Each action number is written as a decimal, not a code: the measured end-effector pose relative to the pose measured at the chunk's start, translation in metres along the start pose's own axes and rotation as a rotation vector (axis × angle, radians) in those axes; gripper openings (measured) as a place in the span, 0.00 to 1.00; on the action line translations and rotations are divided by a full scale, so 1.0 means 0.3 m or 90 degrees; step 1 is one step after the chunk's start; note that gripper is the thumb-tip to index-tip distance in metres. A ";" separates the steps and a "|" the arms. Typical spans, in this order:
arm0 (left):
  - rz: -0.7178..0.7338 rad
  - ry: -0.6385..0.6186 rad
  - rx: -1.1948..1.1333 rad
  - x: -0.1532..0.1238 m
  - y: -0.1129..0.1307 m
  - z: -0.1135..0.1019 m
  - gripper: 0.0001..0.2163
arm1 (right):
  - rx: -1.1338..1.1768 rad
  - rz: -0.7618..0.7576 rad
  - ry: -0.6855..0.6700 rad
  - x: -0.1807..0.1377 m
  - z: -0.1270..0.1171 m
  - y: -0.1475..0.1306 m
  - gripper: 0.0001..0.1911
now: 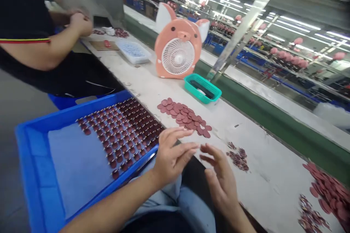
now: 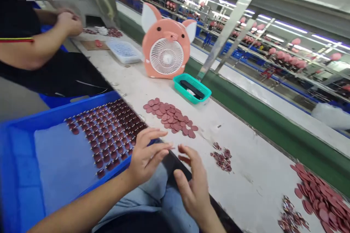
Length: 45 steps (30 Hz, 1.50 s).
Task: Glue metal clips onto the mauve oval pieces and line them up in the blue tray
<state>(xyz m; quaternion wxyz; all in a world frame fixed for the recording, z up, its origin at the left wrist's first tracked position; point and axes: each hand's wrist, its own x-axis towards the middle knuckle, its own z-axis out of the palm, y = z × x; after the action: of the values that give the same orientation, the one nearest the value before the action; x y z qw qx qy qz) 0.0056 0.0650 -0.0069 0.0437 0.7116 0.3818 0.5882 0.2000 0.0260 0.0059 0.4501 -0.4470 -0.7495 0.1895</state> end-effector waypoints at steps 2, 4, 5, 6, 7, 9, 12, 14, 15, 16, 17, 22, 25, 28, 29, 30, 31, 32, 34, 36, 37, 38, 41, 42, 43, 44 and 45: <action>-0.028 0.002 -0.021 -0.069 0.037 -0.050 0.11 | 0.061 0.031 -0.058 -0.034 0.094 -0.036 0.22; -0.069 0.008 -0.023 -0.129 0.047 -0.088 0.12 | 0.076 0.059 -0.092 -0.046 0.162 -0.059 0.18; -0.093 0.012 -0.019 -0.154 0.042 -0.106 0.12 | 0.085 0.081 -0.117 -0.042 0.189 -0.068 0.16; -0.117 0.015 -0.012 -0.174 0.032 -0.125 0.12 | 0.096 0.106 -0.147 -0.031 0.212 -0.077 0.14; -0.138 0.016 -0.004 -0.190 0.017 -0.146 0.12 | 0.103 0.128 -0.182 -0.015 0.233 -0.084 0.13; -0.165 0.006 0.014 -0.210 -0.024 -0.197 0.12 | 0.086 0.135 -0.257 0.031 0.268 -0.095 0.13; -0.184 -0.014 0.056 -0.221 -0.118 -0.295 0.11 | -0.057 0.015 -0.298 0.128 0.312 -0.087 0.13; -0.202 -0.027 0.106 -0.223 -0.209 -0.368 0.11 | -0.167 -0.106 -0.275 0.213 0.341 -0.059 0.12; -0.213 -0.036 0.136 -0.224 -0.263 -0.402 0.11 | -0.202 -0.157 -0.262 0.261 0.358 -0.039 0.11; -0.228 -0.047 0.169 -0.226 -0.320 -0.432 0.11 | -0.221 -0.198 -0.255 0.312 0.378 -0.017 0.11; -0.244 -0.061 0.203 -0.227 -0.380 -0.456 0.11 | -0.227 -0.227 -0.258 0.363 0.400 0.005 0.11; -0.303 -0.154 0.348 -0.218 -0.674 -0.441 0.14 | -0.225 -0.325 -0.331 0.569 0.532 0.094 0.11; -0.340 -0.183 0.406 -0.182 -0.820 -0.333 0.17 | -0.226 -0.350 -0.350 0.617 0.583 0.120 0.11; -0.364 -0.194 0.431 -0.122 -0.951 -0.206 0.17 | -0.235 -0.361 -0.352 0.621 0.594 0.134 0.10; -0.372 -0.195 0.434 -0.099 -0.994 -0.167 0.17 | -0.240 -0.364 -0.349 0.619 0.592 0.136 0.10; -0.380 -0.194 0.434 -0.077 -1.035 -0.131 0.17 | -0.250 -0.369 -0.343 0.617 0.589 0.136 0.09; -0.389 -0.192 0.434 -0.056 -1.073 -0.099 0.17 | -0.264 -0.376 -0.333 0.616 0.586 0.134 0.09; -0.396 -0.190 0.431 -0.036 -1.107 -0.069 0.17 | -0.281 -0.385 -0.320 0.615 0.584 0.131 0.09; -0.407 -0.184 0.421 0.000 -1.160 -0.015 0.17 | -0.319 -0.402 -0.298 0.614 0.583 0.123 0.09; -0.413 -0.181 0.407 0.035 -1.193 0.037 0.17 | -0.343 -0.410 -0.286 0.612 0.586 0.116 0.09; -0.417 -0.180 0.398 0.052 -1.203 0.064 0.18 | -0.350 -0.410 -0.286 0.611 0.587 0.114 0.09; -0.421 -0.181 0.389 0.069 -1.210 0.092 0.18 | -0.354 -0.410 -0.287 0.610 0.588 0.114 0.09; -0.451 -0.184 0.367 0.110 -1.221 0.172 0.17 | -0.360 -0.407 -0.289 0.607 0.587 0.116 0.09; -0.467 -0.183 0.364 0.120 -1.223 0.195 0.17 | -0.359 -0.407 -0.289 0.606 0.586 0.117 0.09; -0.484 -0.182 0.363 0.126 -1.225 0.214 0.17 | -0.358 -0.407 -0.290 0.607 0.585 0.118 0.09; -0.501 -0.181 0.363 0.128 -1.226 0.229 0.16 | -0.355 -0.406 -0.292 0.607 0.585 0.117 0.09; -0.518 -0.179 0.363 0.128 -1.227 0.240 0.16 | -0.353 -0.403 -0.295 0.608 0.584 0.116 0.09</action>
<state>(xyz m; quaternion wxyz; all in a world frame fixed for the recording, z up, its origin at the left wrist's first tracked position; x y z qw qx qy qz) -0.1122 0.3751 -0.1861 0.1237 0.5615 0.7633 0.2948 0.0339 0.2185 -0.0176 0.1708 -0.2461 -0.9515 -0.0695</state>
